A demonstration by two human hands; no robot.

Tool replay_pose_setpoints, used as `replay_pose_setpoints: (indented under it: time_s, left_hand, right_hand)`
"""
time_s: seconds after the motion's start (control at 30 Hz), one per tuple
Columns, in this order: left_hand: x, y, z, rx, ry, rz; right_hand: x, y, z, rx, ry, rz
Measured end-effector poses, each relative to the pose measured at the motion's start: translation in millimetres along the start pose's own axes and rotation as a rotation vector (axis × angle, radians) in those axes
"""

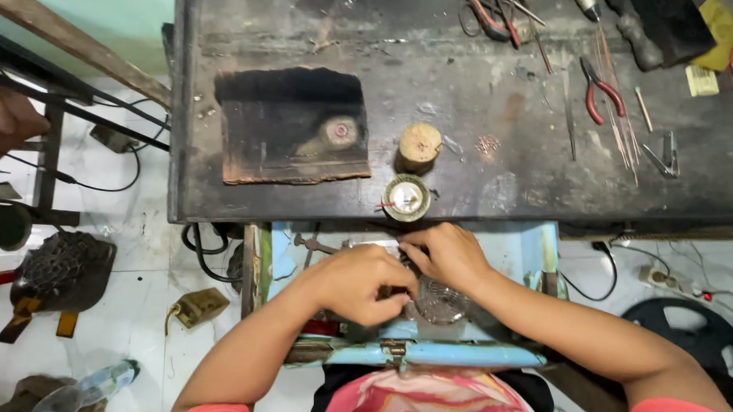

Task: Soldering and assembling small metal rings to create jewelry components

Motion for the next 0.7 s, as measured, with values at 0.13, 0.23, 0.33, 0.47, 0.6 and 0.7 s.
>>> replay_pose_setpoints:
  time_s: [0.13,0.23,0.33,0.47,0.6,0.7]
  left_hand:
    - [0.2,-5.0,-0.2,0.121,0.015,-0.032]
    - [-1.3,-7.1,1.8,0.184,0.010,-0.067]
    - [-0.7,-7.3,3.8,0.235,0.000,-0.083]
    - [0.1,-6.5,-1.6,0.304,0.021,-0.094]
    - [-0.9,-8.2,-2.0,0.364,0.097,-0.202]
    - [1.2,-20.0,-8.4,0.350,0.082,-0.252]
  right_hand:
    - [8.7,11.0,-12.4,0.011,0.026,0.023]
    - [10.6,16.7,-16.1,0.000,0.051,0.002]
    - [12.2,19.8,-20.9,-0.003,0.049,-0.010]
    - [9.8,19.8,-21.1,-0.014,0.031,-0.010]
    - [9.8,24.9,-20.8,-0.045,-0.041,0.009]
    - [6.3,29.2,-19.0,-0.086,-0.097,0.021]
Point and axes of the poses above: each hand's wrist, its own x-axis towards the middle knuckle, its own y-axis out of the palm, z = x × y, the point moved 7 cm from there along x, towards the middle knuckle, and after that the axes turned 3 degrees about -y, right-handed, at the moved point
